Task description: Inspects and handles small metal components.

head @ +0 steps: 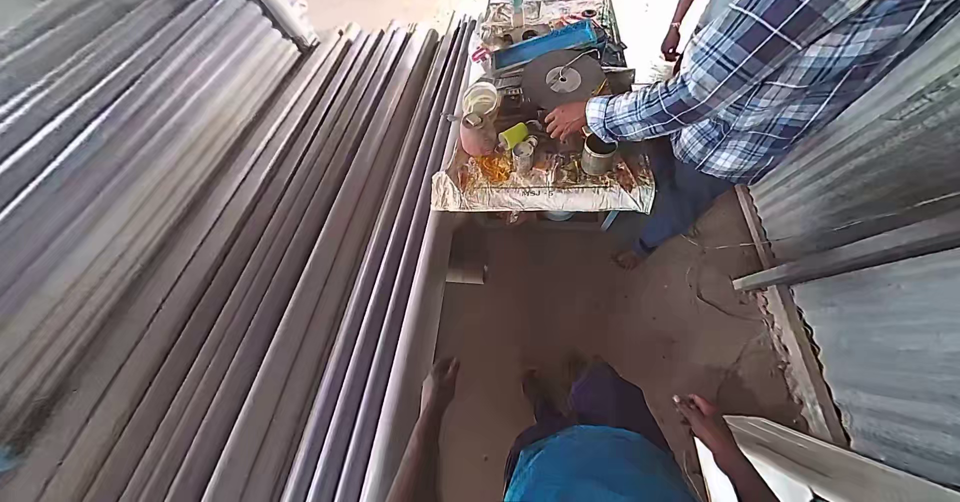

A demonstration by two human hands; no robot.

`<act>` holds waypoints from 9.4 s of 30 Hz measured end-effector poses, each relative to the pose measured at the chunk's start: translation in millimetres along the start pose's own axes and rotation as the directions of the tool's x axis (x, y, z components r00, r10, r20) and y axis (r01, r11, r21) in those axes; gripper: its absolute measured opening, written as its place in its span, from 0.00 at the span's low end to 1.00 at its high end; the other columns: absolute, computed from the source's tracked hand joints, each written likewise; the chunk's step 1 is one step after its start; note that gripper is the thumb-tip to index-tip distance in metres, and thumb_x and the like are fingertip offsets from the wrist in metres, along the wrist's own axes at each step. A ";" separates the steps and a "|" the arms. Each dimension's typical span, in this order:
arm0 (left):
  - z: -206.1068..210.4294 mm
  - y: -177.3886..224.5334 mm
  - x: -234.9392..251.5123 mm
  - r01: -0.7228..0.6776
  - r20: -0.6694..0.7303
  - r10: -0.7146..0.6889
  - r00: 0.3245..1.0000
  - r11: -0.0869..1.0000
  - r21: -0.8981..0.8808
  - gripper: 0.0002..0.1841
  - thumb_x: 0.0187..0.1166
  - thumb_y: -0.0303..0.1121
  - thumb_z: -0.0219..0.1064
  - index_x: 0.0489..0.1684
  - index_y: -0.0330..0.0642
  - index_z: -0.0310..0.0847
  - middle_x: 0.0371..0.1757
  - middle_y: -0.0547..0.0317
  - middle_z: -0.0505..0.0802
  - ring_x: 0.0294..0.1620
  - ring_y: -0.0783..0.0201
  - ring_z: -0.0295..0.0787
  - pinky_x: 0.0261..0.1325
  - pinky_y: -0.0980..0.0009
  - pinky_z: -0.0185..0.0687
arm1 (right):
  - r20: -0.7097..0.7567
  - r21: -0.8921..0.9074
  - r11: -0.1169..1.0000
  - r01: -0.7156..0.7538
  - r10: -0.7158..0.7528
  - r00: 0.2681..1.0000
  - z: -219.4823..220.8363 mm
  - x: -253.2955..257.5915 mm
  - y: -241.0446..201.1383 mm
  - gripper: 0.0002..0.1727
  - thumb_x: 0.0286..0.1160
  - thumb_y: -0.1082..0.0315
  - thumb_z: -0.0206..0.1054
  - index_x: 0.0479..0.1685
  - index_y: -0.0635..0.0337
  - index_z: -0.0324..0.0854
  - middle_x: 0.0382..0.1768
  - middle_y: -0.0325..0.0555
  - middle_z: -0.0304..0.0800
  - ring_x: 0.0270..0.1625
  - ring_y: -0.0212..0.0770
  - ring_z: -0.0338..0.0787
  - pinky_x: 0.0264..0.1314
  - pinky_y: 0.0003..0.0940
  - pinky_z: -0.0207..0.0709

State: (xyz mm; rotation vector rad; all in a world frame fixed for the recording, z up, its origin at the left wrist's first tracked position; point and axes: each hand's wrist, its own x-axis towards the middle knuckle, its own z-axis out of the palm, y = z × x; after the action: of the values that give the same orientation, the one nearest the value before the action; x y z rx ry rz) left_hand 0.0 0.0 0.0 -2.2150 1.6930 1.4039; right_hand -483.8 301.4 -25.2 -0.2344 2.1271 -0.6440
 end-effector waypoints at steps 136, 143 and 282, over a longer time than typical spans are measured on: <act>-101.4 552.4 89.3 -0.306 0.141 0.912 0.386 0.270 -0.913 0.04 0.78 0.27 0.72 0.44 0.43 0.91 0.43 0.62 0.97 0.44 0.70 0.95 0.53 0.67 0.92 | -0.165 0.747 0.281 0.603 -0.800 0.577 8.4 16.6 -598.9 0.04 0.73 0.68 0.76 0.43 0.52 0.90 0.36 0.32 0.95 0.34 0.26 0.92 0.36 0.24 0.89; -103.5 550.4 83.2 -0.273 0.097 0.885 0.456 0.243 -0.931 0.03 0.74 0.26 0.76 0.40 0.43 0.92 0.39 0.60 0.97 0.40 0.70 0.95 0.50 0.69 0.93 | -0.149 0.751 0.266 0.605 -0.823 0.548 7.7 14.0 -600.6 0.04 0.74 0.68 0.75 0.44 0.51 0.90 0.37 0.31 0.95 0.35 0.26 0.92 0.37 0.23 0.89; -0.3 660.2 96.3 -0.688 0.304 0.928 -0.214 0.078 -0.721 0.50 0.48 0.29 0.88 0.77 0.18 0.68 0.77 0.24 0.78 0.79 0.42 0.77 0.84 0.54 0.72 | -0.238 0.747 0.353 0.564 -0.651 0.721 -49.0 15.0 -569.5 0.40 0.79 0.26 0.43 0.65 0.41 0.90 0.77 0.31 0.83 0.80 0.31 0.78 0.80 0.34 0.72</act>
State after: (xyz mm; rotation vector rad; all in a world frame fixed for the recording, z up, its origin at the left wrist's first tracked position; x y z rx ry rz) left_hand -513.3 -345.0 250.3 0.3886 2.5918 2.3071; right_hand -569.3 -169.7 287.4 -0.5644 1.3840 -1.9188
